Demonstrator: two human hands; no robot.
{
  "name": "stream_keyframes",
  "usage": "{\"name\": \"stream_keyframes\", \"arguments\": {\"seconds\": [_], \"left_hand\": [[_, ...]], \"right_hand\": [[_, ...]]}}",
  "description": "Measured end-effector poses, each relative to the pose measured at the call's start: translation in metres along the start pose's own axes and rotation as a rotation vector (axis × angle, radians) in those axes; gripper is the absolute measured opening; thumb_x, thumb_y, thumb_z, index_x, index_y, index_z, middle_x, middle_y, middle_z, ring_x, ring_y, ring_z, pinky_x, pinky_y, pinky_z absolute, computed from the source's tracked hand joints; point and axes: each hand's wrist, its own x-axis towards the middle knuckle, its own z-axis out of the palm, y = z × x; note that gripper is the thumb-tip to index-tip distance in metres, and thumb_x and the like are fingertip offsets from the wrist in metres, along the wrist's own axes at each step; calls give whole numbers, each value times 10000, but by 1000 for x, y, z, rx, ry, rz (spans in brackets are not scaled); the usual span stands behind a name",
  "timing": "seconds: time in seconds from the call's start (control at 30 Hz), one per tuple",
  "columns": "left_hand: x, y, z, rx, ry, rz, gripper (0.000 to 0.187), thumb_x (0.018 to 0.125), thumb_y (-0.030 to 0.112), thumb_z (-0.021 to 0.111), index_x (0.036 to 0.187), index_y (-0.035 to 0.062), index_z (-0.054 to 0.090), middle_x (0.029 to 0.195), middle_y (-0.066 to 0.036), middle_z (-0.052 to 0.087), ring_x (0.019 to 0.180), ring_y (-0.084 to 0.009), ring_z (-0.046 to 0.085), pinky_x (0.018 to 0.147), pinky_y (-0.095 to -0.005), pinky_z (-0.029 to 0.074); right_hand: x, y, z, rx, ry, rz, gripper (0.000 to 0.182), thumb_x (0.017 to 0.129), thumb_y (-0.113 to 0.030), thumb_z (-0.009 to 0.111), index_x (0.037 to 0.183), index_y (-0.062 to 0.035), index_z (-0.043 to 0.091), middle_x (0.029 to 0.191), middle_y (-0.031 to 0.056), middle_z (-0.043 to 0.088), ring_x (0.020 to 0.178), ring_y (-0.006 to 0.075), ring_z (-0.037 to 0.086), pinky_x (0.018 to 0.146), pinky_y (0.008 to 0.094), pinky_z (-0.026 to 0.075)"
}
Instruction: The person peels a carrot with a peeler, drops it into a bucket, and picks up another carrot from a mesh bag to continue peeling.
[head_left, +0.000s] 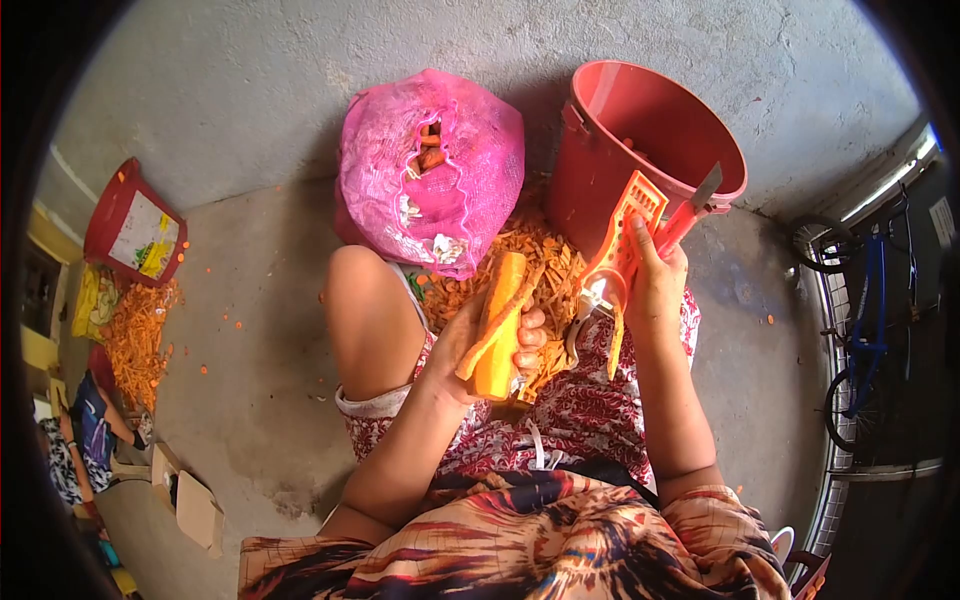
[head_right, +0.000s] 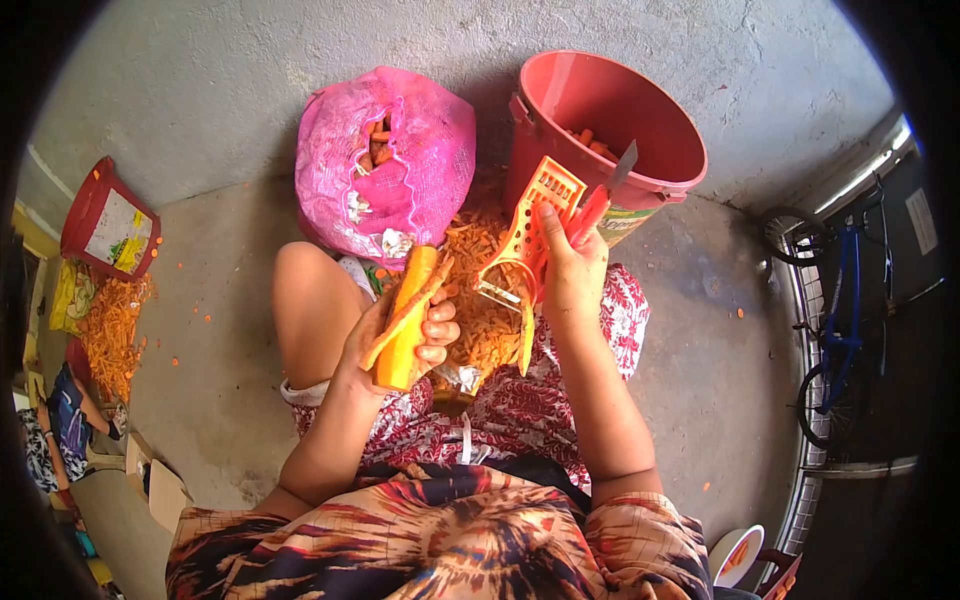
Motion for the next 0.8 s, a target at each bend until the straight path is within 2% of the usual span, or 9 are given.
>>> {"name": "stream_keyframes", "arguments": {"seconds": [0.17,0.27,0.3,0.4,0.47,0.63,0.7,0.77,0.8], "left_hand": [[0,-2,4,-96,25,21,361,842,309,453,963,-30,435,776,-87,405,733,-173,442,588,-279,454],[0,-4,6,-72,40,60,361,841,309,457,967,-30,450,778,-87,411,739,-176,451,613,-295,472],[-1,-4,4,-67,46,74,364,841,314,453,967,-27,457,779,-88,416,740,-178,453,621,-300,477],[-2,-3,5,-67,113,108,350,857,348,405,922,16,492,771,-82,437,721,-191,478,653,-341,478],[-3,-2,6,-61,143,123,352,865,366,381,896,39,509,766,-80,447,704,-196,492,661,-359,477],[-3,-2,5,-21,142,166,350,866,375,374,909,55,511,759,-76,460,684,-189,499,660,-363,482],[-3,-1,4,8,146,167,345,870,367,366,911,55,509,750,-74,458,680,-187,497,662,-366,483],[-3,-1,1,32,166,172,340,872,361,361,913,58,509,743,-77,466,677,-188,504,665,-371,485],[-3,-1,-1,41,183,178,337,873,360,361,913,61,510,741,-81,475,677,-191,511,667,-373,486]], "right_hand": [[-7,-2,-1,19,-95,104,240,801,-212,567,925,-8,544,746,0,547,623,73,510,553,178,394],[-8,6,-15,158,-343,321,322,798,-267,562,975,-6,501,697,-11,525,632,90,517,530,208,429],[-8,-5,-22,170,-571,429,385,799,-296,546,1022,3,454,741,24,518,662,120,525,533,278,495],[-32,-15,6,305,-476,391,304,820,-322,490,810,-23,439,518,9,385,383,90,374,443,299,491],[-33,-16,3,256,-575,376,335,817,-334,487,875,-8,439,515,3,375,390,89,377,479,333,515],[-37,-19,5,194,-545,409,331,812,-314,498,913,-7,430,522,6,369,404,99,381,502,346,518],[-36,-15,3,239,-566,441,328,809,-275,513,965,-2,419,628,21,405,514,125,437,530,358,527],[-34,-11,-3,318,-597,501,363,806,-205,538,1065,11,405,835,51,477,731,175,548,582,382,546],[-33,-9,-5,335,-610,511,354,807,-199,537,1061,10,406,831,52,482,720,177,554,586,382,546]]}}
